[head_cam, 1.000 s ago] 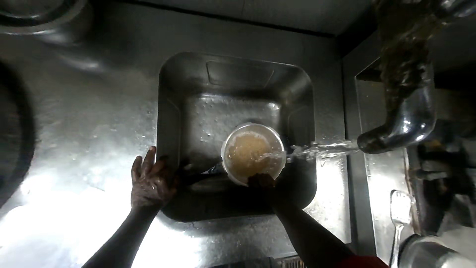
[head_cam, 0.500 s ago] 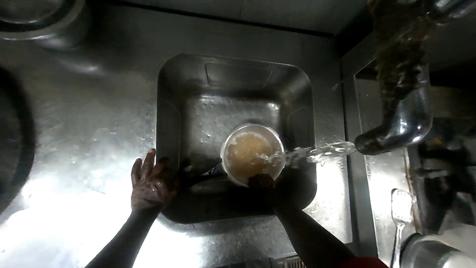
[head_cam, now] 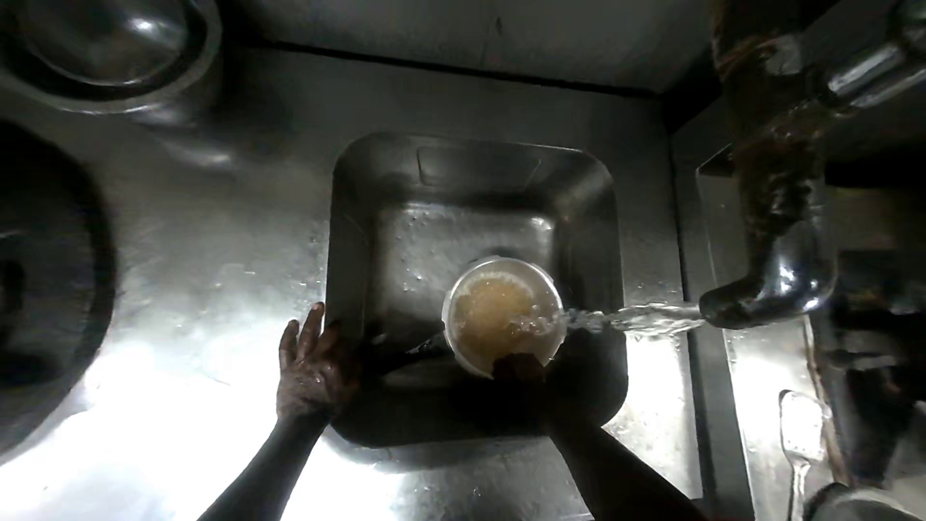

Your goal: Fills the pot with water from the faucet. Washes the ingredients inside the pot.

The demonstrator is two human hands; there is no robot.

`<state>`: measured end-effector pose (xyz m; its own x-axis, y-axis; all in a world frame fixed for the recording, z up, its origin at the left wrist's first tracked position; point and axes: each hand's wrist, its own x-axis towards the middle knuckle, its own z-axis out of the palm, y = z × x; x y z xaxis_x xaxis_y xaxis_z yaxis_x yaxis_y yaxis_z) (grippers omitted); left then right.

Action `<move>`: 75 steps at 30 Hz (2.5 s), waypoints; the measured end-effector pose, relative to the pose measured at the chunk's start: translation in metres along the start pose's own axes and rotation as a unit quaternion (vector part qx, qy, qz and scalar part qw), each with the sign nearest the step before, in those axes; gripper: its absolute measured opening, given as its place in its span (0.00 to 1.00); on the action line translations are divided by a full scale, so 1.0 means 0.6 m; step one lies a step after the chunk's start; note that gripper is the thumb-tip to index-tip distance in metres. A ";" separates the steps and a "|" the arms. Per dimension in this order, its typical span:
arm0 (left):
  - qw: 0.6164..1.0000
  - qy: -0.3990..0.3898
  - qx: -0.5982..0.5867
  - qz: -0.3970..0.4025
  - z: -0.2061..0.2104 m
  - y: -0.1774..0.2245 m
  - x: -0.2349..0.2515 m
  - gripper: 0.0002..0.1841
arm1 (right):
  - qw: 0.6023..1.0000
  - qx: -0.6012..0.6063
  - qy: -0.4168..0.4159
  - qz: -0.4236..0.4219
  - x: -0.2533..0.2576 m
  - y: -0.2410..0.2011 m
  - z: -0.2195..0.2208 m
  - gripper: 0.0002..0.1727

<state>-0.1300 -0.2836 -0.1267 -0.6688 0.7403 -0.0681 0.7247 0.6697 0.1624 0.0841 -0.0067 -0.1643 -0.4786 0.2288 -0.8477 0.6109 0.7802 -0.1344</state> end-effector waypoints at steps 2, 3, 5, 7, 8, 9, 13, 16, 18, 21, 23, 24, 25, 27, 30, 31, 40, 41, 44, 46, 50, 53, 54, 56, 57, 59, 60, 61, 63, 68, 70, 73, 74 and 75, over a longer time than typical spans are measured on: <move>1.000 0.003 -0.004 0.001 -0.003 0.001 0.000 0.18 | 1.000 0.019 0.004 0.008 -0.001 0.000 -0.002 0.23; 1.000 0.006 -0.005 0.003 -0.002 0.000 0.000 0.19 | 1.000 0.011 -0.008 0.010 0.000 -0.002 -0.006 0.23; 1.000 0.012 -0.007 0.001 0.000 0.000 0.000 0.20 | 1.000 -0.009 -0.007 0.006 0.012 0.002 0.003 0.22; 1.000 0.004 -0.008 0.002 0.003 -0.002 -0.001 0.20 | 1.000 -0.015 0.021 -0.013 0.019 0.013 0.020 0.23; 1.000 -0.001 -0.004 0.002 0.003 -0.002 -0.001 0.20 | 0.999 -0.021 0.021 -0.016 0.019 0.012 0.020 0.23; 1.000 -0.003 0.000 0.002 0.002 -0.002 -0.001 0.20 | 0.999 -0.026 0.019 -0.014 0.019 0.010 0.019 0.24; 1.000 0.011 0.025 0.010 0.004 -0.002 -0.001 0.20 | 1.000 -0.009 -0.005 0.007 0.014 0.000 0.003 0.23; 1.000 -0.002 0.015 -0.003 0.000 0.001 0.000 0.21 | 0.999 -0.011 0.025 -0.023 0.015 0.012 0.019 0.23; 1.000 -0.013 0.012 -0.011 -0.003 0.003 0.000 0.21 | 0.999 -0.029 0.019 -0.016 0.020 0.012 0.025 0.24; 0.997 -0.061 0.046 -0.022 -0.009 0.005 0.001 0.21 | 0.999 -0.036 0.003 0.011 0.032 0.009 0.031 0.22; 0.995 -0.074 0.055 -0.024 -0.012 0.007 0.002 0.20 | 0.999 -0.037 0.011 0.014 0.032 0.009 0.036 0.21; 0.995 -0.074 0.054 -0.025 -0.013 0.008 0.002 0.19 | 0.999 -0.041 0.004 0.013 0.025 0.004 0.027 0.21; 0.996 -0.067 0.054 -0.022 -0.015 0.009 0.002 0.17 | 0.999 -0.046 -0.014 0.017 0.016 -0.005 0.014 0.21; 0.996 -0.061 0.063 -0.015 -0.016 0.010 0.004 0.16 | 0.997 -0.055 -0.049 0.030 0.004 -0.022 -0.011 0.23; 0.996 -0.063 0.070 -0.009 -0.015 0.012 0.000 0.16 | 0.999 -0.046 0.027 0.006 0.000 -0.005 0.018 0.21; 0.995 -0.067 0.075 -0.008 -0.016 0.013 -0.001 0.16 | 0.996 -0.041 0.082 -0.013 -0.001 0.006 0.039 0.20; 0.999 -0.010 0.053 0.003 -0.007 0.014 -0.003 0.19 | 0.999 -0.037 0.009 -0.038 -0.025 -0.003 -0.011 0.19; 0.999 -0.005 0.044 0.001 -0.009 0.017 -0.002 0.21 | 0.998 -0.018 0.025 -0.053 -0.017 0.004 -0.007 0.18; 0.999 -0.026 0.032 -0.014 -0.013 0.018 -0.002 0.22 | 0.989 0.062 0.061 -0.116 -0.001 0.028 -0.003 0.21; 0.999 -0.027 0.033 -0.016 -0.007 0.014 -0.005 0.20 | 0.974 0.103 0.125 -0.161 -0.017 0.040 -0.003 0.24; 0.999 -0.034 0.017 -0.020 -0.005 0.013 -0.003 0.19 | 0.912 0.277 0.277 -0.118 -0.120 0.056 -0.042 0.17; 0.997 -0.059 0.041 -0.020 -0.011 0.018 -0.002 0.20 | 0.832 0.389 0.388 -0.078 -0.191 0.098 -0.090 0.11; 0.995 -0.076 0.053 -0.021 -0.014 0.019 -0.001 0.21 | 0.809 0.413 0.411 -0.075 -0.209 0.116 -0.113 0.10; 0.989 -0.118 0.092 -0.019 -0.022 0.026 0.002 0.24 | 0.750 0.445 0.478 -0.109 -0.255 0.140 -0.172 0.09; 0.983 -0.142 0.118 -0.014 -0.025 0.031 0.002 0.26 | 0.727 0.448 0.501 -0.135 -0.282 0.149 -0.206 0.10; 0.973 -0.163 0.162 0.004 -0.019 0.042 0.003 0.29 | 0.693 0.422 0.549 -0.202 -0.336 0.166 -0.275 0.12; 0.974 -0.159 0.160 0.011 -0.009 0.049 0.000 0.29 | 0.679 0.406 0.571 -0.219 -0.367 0.163 -0.308 0.13; 0.976 -0.164 0.143 0.014 0.003 0.059 -0.003 0.29 | 0.673 0.379 0.594 -0.226 -0.397 0.152 -0.340 0.15; 0.978 -0.198 0.068 -0.020 0.015 0.091 0.000 0.34 | 0.684 0.292 0.618 -0.253 -0.449 0.125 -0.392 0.24; 0.959 -0.249 -0.106 -0.080 0.028 0.152 0.016 0.41 | 0.737 -0.041 0.572 -0.358 -0.487 0.066 -0.495 0.29; 0.951 -0.275 -0.107 -0.094 0.039 0.164 0.024 0.41 | 0.770 -0.084 0.531 -0.344 -0.494 0.049 -0.515 0.26; 0.945 -0.284 -0.111 -0.120 0.076 0.164 0.032 0.40 | 0.782 -0.135 0.526 -0.306 -0.514 0.042 -0.535 0.23; 0.941 -0.289 -0.121 -0.128 0.075 0.164 0.034 0.40 | 0.780 -0.151 0.528 -0.299 -0.518 0.041 -0.542 0.23; 0.939 -0.289 -0.130 -0.132 0.074 0.164 0.035 0.41 | 0.780 -0.163 0.530 -0.289 -0.521 0.037 -0.546 0.23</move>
<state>-0.0653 -0.1995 -0.1560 -0.5626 0.5096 -0.6510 0.4315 0.8527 0.2945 0.0405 0.1301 0.2658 -0.9729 0.0017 0.2310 -0.0110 0.9985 -0.0537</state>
